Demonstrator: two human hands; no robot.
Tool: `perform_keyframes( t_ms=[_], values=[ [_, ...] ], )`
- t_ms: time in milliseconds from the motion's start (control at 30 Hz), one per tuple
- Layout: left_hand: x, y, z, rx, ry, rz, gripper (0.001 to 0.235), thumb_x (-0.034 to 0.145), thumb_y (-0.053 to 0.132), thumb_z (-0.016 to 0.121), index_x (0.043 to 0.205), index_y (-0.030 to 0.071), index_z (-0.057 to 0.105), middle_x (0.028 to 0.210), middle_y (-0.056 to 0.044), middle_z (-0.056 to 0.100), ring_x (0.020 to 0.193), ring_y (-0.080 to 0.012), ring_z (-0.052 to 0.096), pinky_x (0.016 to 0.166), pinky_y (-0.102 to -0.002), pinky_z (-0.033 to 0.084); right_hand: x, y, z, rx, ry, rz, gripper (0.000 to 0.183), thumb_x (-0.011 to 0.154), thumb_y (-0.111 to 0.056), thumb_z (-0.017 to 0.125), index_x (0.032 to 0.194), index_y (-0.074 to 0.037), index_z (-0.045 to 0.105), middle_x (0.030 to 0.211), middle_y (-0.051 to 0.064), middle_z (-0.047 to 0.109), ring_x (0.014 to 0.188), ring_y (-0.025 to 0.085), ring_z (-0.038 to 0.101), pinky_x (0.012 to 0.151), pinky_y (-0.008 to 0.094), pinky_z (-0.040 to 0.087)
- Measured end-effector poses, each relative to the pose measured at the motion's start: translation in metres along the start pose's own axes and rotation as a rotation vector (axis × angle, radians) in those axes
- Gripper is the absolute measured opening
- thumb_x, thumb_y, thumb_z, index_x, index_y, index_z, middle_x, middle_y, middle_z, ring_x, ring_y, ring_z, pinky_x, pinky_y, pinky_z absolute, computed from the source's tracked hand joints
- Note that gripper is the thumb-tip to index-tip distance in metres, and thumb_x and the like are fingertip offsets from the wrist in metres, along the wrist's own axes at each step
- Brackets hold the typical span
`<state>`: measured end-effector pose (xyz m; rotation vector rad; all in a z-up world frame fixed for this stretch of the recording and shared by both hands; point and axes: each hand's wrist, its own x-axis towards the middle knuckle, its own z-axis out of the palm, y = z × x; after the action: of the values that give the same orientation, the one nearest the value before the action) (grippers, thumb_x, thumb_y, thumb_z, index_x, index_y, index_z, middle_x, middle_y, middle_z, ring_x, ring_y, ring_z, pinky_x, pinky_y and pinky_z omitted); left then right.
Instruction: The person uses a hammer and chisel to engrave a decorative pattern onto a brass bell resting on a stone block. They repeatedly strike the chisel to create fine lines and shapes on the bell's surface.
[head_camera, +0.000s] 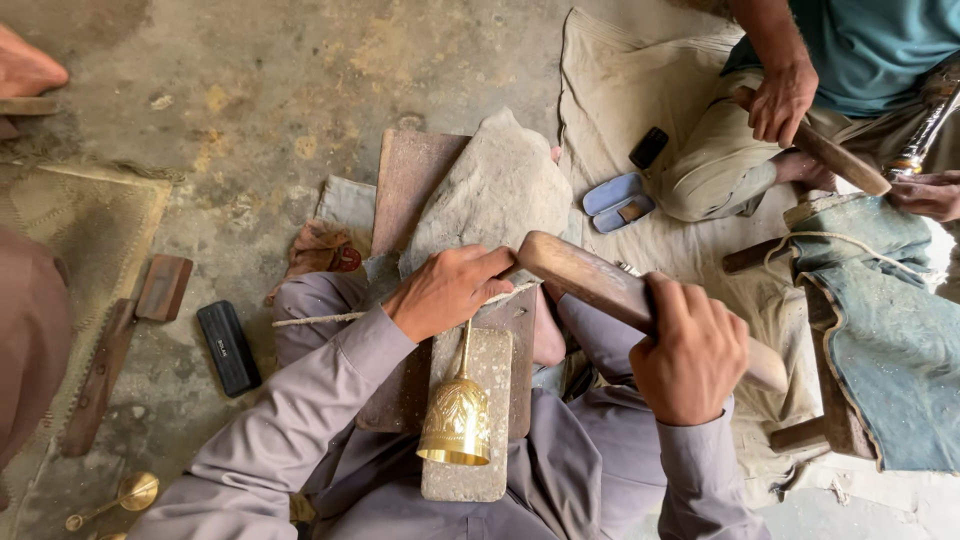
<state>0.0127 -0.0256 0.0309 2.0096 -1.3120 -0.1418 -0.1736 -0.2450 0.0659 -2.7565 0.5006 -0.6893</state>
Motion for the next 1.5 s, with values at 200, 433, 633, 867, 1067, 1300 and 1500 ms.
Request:
perform_keyframes(
  t_ms=[200, 433, 633, 867, 1067, 1300, 1500],
  values=[
    [0.003, -0.006, 0.005, -0.018, -0.011, -0.024, 0.037, 0.096, 0.033, 0.071, 0.117, 0.005, 0.058, 0.094, -0.02, 0.067, 0.083, -0.0381, 0.071, 0.07, -0.046, 0.056, 0.002, -0.005, -0.003, 0.135, -0.006, 0.076, 0.052, 0.075, 0.0, 0.06, 0.126, -0.009, 0.064, 0.11, 0.014, 0.068, 0.102, 0.036, 0.064, 0.091, 0.043, 0.047],
    [0.002, 0.002, -0.003, -0.01, -0.003, -0.016, 0.038, 0.098, 0.029, 0.067, 0.124, 0.003, 0.061, 0.093, -0.023, 0.066, 0.082, -0.0441, 0.067, 0.066, -0.048, 0.054, 0.003, -0.009, -0.009, 0.101, -0.055, 0.135, 0.048, 0.072, 0.0, 0.061, 0.119, -0.01, 0.063, 0.097, 0.012, 0.069, 0.092, 0.035, 0.068, 0.086, 0.047, 0.05],
    [0.004, 0.001, -0.005, -0.009, -0.013, 0.003, 0.035, 0.096, 0.027, 0.069, 0.12, 0.004, 0.062, 0.093, -0.022, 0.067, 0.082, -0.0435, 0.067, 0.065, -0.048, 0.054, -0.005, -0.007, -0.004, 0.205, 0.045, 0.093, 0.057, 0.072, 0.001, 0.059, 0.129, -0.005, 0.058, 0.11, 0.021, 0.066, 0.102, 0.042, 0.063, 0.087, 0.047, 0.046],
    [0.007, -0.003, -0.007, -0.012, -0.07, 0.017, 0.035, 0.098, 0.033, 0.067, 0.117, 0.004, 0.061, 0.088, -0.02, 0.066, 0.08, -0.0423, 0.067, 0.066, -0.047, 0.053, -0.01, -0.011, 0.001, 0.312, -0.035, 0.249, 0.06, 0.072, 0.001, 0.057, 0.131, -0.005, 0.056, 0.107, 0.021, 0.063, 0.098, 0.041, 0.061, 0.085, 0.048, 0.048],
    [0.006, -0.007, -0.006, 0.01, -0.057, 0.08, 0.037, 0.101, 0.039, 0.062, 0.117, 0.005, 0.061, 0.088, -0.019, 0.064, 0.081, -0.0413, 0.067, 0.068, -0.047, 0.054, -0.014, -0.014, 0.001, 0.187, -0.05, 0.168, 0.061, 0.068, 0.001, 0.059, 0.129, -0.005, 0.057, 0.105, 0.021, 0.065, 0.098, 0.042, 0.061, 0.082, 0.05, 0.046],
    [0.009, -0.008, -0.007, 0.026, -0.135, 0.02, 0.036, 0.099, 0.037, 0.065, 0.118, 0.007, 0.061, 0.084, -0.018, 0.065, 0.078, -0.0389, 0.067, 0.066, -0.047, 0.054, -0.019, -0.013, 0.005, 0.095, -0.16, 0.231, 0.054, 0.075, -0.003, 0.064, 0.128, -0.007, 0.058, 0.102, 0.02, 0.067, 0.094, 0.041, 0.063, 0.079, 0.051, 0.045],
    [0.011, -0.006, -0.013, -0.01, -0.148, 0.032, 0.035, 0.098, 0.034, 0.067, 0.12, 0.007, 0.062, 0.087, -0.018, 0.066, 0.079, -0.0395, 0.067, 0.066, -0.047, 0.053, -0.024, -0.008, 0.002, 0.0, -0.058, 0.13, 0.054, 0.075, -0.001, 0.063, 0.129, -0.009, 0.06, 0.104, 0.016, 0.067, 0.095, 0.037, 0.064, 0.082, 0.047, 0.045]
  ],
)
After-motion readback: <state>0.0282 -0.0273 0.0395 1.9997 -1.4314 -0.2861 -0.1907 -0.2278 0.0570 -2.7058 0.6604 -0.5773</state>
